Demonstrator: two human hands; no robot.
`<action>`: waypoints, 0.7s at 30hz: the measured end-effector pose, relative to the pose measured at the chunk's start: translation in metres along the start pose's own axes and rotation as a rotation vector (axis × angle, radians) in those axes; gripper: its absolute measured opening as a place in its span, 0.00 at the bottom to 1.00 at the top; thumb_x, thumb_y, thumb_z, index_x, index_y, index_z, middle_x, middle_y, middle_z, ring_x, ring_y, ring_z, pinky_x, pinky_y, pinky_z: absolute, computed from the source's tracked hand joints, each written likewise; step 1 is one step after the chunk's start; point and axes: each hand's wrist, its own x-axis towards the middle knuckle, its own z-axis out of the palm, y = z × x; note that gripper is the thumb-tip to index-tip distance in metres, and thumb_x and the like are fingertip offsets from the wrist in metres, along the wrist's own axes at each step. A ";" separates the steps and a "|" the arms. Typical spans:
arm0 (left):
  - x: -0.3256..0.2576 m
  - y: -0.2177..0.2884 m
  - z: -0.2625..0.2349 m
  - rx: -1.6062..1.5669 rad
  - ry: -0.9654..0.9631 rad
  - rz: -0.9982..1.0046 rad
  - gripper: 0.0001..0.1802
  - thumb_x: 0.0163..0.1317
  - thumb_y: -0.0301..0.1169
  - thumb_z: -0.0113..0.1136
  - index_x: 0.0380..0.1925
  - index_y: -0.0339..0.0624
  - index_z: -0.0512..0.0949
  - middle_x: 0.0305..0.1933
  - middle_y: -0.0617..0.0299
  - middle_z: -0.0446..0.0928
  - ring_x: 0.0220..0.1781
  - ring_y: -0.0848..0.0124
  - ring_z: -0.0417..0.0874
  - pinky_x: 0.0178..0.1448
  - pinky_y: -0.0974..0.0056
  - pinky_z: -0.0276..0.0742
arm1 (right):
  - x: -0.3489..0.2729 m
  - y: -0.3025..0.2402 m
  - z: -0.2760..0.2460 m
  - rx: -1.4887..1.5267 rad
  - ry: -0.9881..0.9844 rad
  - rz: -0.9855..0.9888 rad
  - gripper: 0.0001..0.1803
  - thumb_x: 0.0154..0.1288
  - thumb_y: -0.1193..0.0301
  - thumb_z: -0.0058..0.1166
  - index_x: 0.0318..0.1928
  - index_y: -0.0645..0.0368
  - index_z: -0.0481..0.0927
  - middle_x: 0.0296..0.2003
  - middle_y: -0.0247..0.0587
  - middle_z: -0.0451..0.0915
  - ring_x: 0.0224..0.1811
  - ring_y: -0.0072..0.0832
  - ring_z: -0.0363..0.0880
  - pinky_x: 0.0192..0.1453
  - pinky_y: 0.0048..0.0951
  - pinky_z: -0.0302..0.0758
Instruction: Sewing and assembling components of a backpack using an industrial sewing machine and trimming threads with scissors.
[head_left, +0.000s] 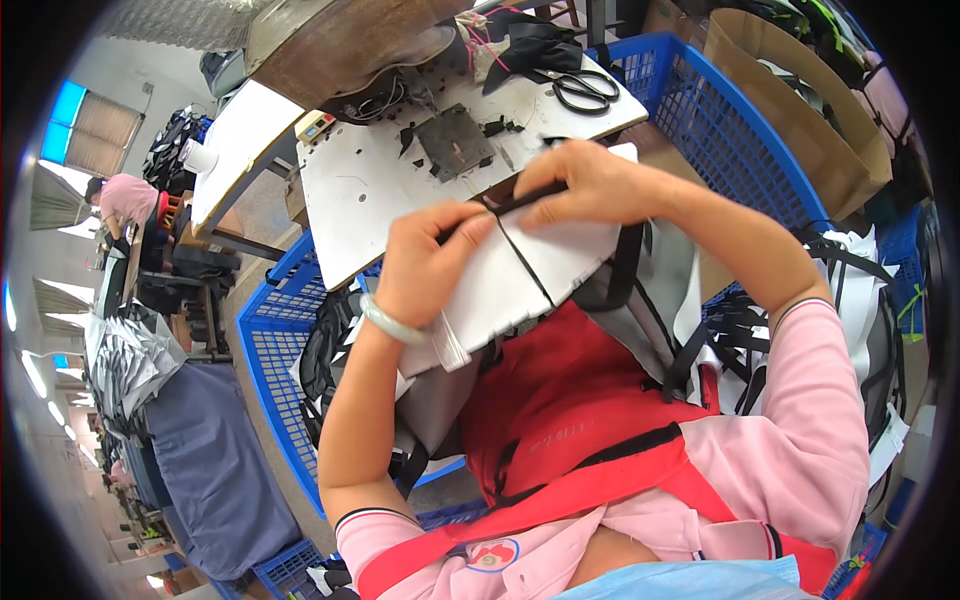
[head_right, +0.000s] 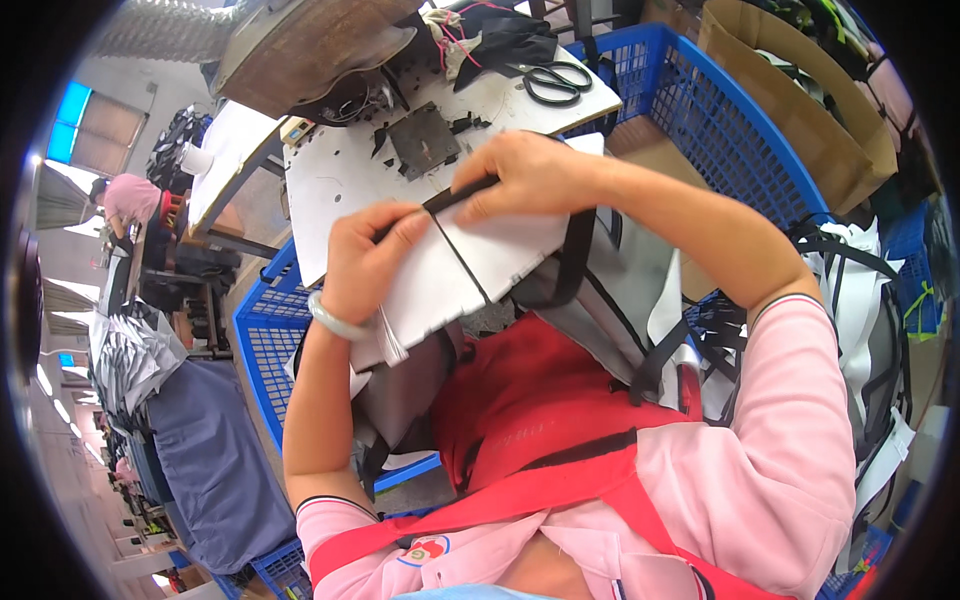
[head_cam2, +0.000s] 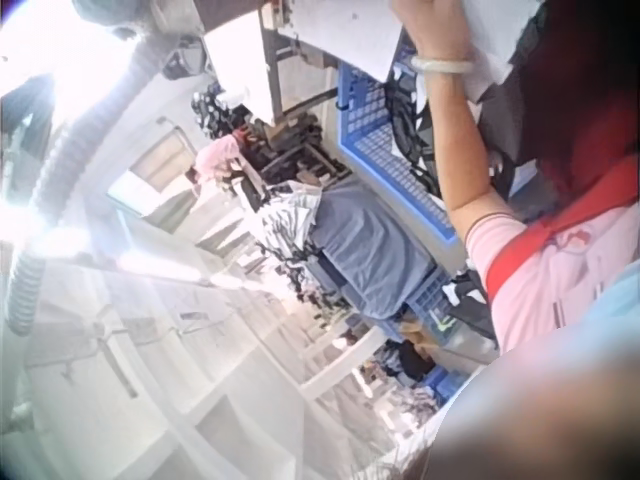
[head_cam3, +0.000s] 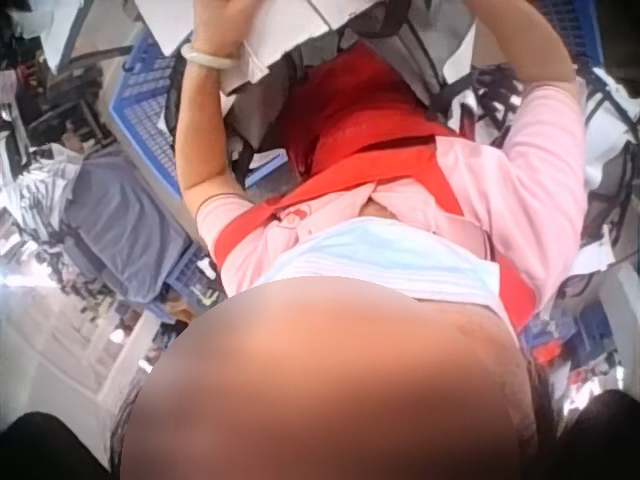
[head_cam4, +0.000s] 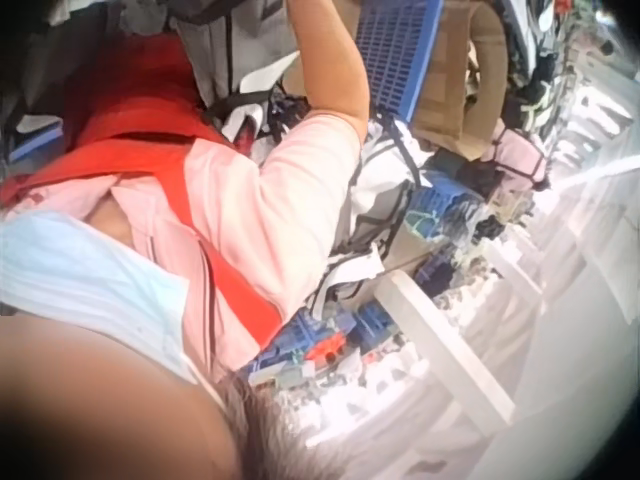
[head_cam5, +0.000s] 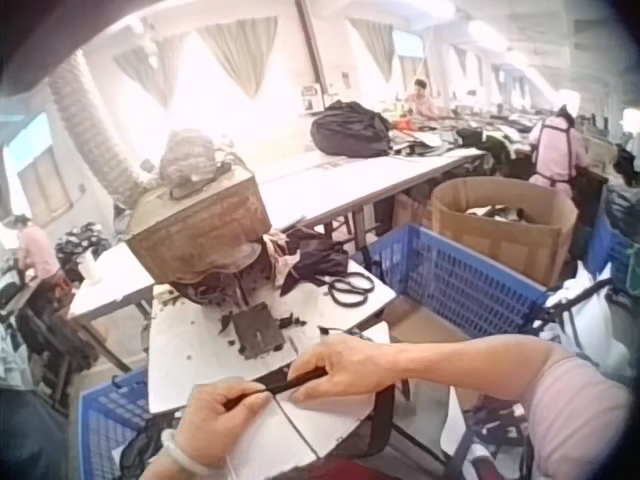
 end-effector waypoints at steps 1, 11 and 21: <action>0.008 -0.007 -0.004 -0.026 0.028 -0.013 0.12 0.62 0.31 0.64 0.38 0.31 0.83 0.30 0.68 0.80 0.32 0.82 0.75 0.36 0.76 0.72 | 0.007 -0.006 -0.007 0.004 -0.001 0.071 0.18 0.56 0.63 0.63 0.40 0.66 0.81 0.31 0.45 0.81 0.35 0.29 0.77 0.43 0.31 0.73; 0.075 -0.048 -0.028 -0.016 0.144 -0.045 0.12 0.61 0.31 0.63 0.38 0.31 0.83 0.29 0.68 0.79 0.31 0.81 0.74 0.36 0.74 0.71 | 0.071 0.026 -0.024 -0.039 0.108 0.128 0.21 0.55 0.60 0.61 0.41 0.65 0.82 0.27 0.42 0.79 0.32 0.24 0.74 0.40 0.29 0.71; 0.115 -0.090 -0.034 -0.143 0.220 -0.141 0.13 0.59 0.32 0.65 0.39 0.32 0.84 0.30 0.67 0.80 0.31 0.80 0.75 0.37 0.74 0.71 | 0.117 0.063 -0.032 -0.126 0.071 0.163 0.28 0.53 0.58 0.62 0.48 0.67 0.81 0.39 0.50 0.82 0.42 0.34 0.79 0.50 0.30 0.73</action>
